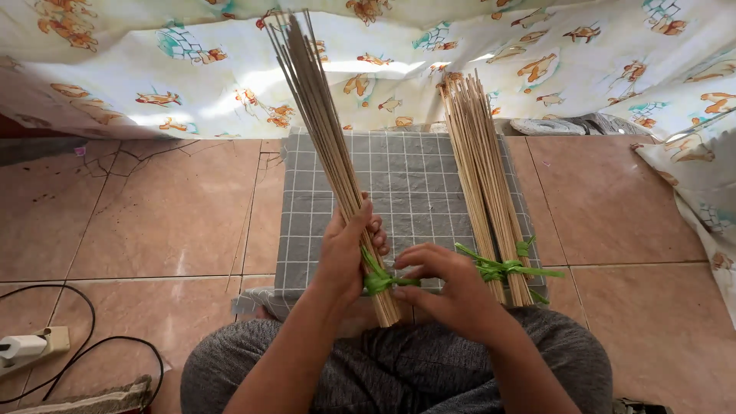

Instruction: Gathering thin wooden sticks into bundles and securing them with green plastic ties.

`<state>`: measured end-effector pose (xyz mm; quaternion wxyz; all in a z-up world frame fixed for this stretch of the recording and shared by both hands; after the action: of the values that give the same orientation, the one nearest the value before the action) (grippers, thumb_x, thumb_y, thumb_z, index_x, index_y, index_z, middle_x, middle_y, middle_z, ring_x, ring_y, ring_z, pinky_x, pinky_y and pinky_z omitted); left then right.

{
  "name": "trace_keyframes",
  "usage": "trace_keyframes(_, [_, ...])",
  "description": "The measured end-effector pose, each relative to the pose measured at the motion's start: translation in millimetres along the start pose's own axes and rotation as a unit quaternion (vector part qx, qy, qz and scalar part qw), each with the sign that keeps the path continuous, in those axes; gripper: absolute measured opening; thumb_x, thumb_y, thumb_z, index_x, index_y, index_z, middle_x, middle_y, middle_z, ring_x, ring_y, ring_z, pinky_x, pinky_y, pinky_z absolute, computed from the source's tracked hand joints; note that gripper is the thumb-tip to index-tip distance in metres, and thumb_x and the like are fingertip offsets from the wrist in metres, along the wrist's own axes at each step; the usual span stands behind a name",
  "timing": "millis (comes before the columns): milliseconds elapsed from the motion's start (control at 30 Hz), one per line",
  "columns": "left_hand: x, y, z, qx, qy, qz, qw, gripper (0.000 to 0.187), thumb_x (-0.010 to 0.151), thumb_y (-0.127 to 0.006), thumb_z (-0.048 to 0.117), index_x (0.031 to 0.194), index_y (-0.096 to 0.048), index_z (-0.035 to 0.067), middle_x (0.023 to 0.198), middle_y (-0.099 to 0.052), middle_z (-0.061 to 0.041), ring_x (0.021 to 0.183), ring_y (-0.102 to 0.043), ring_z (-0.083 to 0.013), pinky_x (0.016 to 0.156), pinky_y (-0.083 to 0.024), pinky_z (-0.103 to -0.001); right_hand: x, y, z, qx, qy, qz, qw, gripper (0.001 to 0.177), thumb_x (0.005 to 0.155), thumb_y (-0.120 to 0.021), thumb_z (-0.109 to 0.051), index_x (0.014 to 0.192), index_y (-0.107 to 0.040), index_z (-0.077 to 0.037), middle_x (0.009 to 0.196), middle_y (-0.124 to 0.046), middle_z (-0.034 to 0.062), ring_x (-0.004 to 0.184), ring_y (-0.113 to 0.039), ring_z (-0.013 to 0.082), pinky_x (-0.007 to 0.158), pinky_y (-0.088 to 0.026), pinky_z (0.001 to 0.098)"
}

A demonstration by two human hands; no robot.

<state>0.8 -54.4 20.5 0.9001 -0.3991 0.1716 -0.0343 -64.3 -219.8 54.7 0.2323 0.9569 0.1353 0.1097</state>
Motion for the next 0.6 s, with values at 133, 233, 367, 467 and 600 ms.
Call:
trace_keyframes(133, [2.0,-4.5,0.0,0.001,-0.002,-0.019,1.0,0.032,0.102,-0.058,0.021,0.131,-0.051,0.011,0.075,-0.047,-0.002,0.059,-0.046,-0.0106,0.051,-0.041,-0.026,-1.3,-2.0,-4.7,-0.038,0.035,0.017,0.999,0.023,0.077,-0.078,-0.002,0.099,-0.079,-0.006,0.092,-0.077,0.0006,0.068,-0.065,0.0124,0.058,-0.052,0.0276])
trace_keyframes(233, [2.6,-4.0,-0.7,-0.016,0.013,-0.029,0.999,0.03,0.101,-0.06,0.02,0.129,-0.053,0.013,0.072,-0.047,-0.001,0.056,-0.047,-0.0096,0.048,-0.04,-0.024,-1.8,-2.3,-4.5,-0.067,0.067,0.028,0.995,0.018,0.075,-0.081,-0.003,0.093,-0.08,-0.008,0.093,-0.077,-0.001,0.068,-0.067,0.0106,0.059,-0.054,0.0253])
trace_keyframes(367, [4.8,1.6,1.7,-0.046,0.071,-0.049,0.995,0.035,0.099,-0.055,0.02,0.133,-0.052,0.011,0.072,-0.046,-0.002,0.055,-0.045,-0.0095,0.047,-0.037,-0.023,-0.8,-5.2,-4.5,0.008,0.042,-0.026,0.999,0.013,0.077,-0.076,0.002,0.086,-0.07,-0.006,0.09,-0.071,0.0006,0.072,-0.066,0.0124,0.065,-0.055,0.0278])
trace_keyframes(467, [8.9,14.4,-1.8,-0.129,0.117,-0.106,0.979,0.03,0.099,-0.056,0.022,0.127,-0.053,0.012,0.068,-0.045,0.002,0.051,-0.042,-0.0056,0.044,-0.034,-0.019,-4.8,-13.5,19.9,0.195,0.012,-0.055,0.979,0.014,0.082,-0.068,0.008,0.09,-0.065,-0.004,0.1,-0.067,0.0062,0.085,-0.063,0.0154,0.078,-0.054,0.0315])
trace_keyframes(600, [6.2,13.0,4.1,-0.086,0.099,-0.114,0.985,0.015,0.1,-0.062,0.026,0.109,-0.053,0.017,0.065,-0.032,0.008,0.048,-0.041,-0.0041,0.044,-0.042,-0.019,-4.0,-37.6,60.0,0.483,0.006,-0.012,0.876,0.012,0.094,-0.065,-0.005,0.099,-0.056,0.002,0.085,-0.064,0.0197,0.069,-0.063,0.0194,0.067,-0.055,0.0366])
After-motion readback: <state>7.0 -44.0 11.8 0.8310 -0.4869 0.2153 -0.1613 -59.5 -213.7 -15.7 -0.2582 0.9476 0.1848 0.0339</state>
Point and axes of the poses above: each hand's wrist, its own x-axis towards the middle knuckle, its own y-axis out of the back of the hand, z = x × y, the point moved 1 cm from there along x, towards the middle knuckle
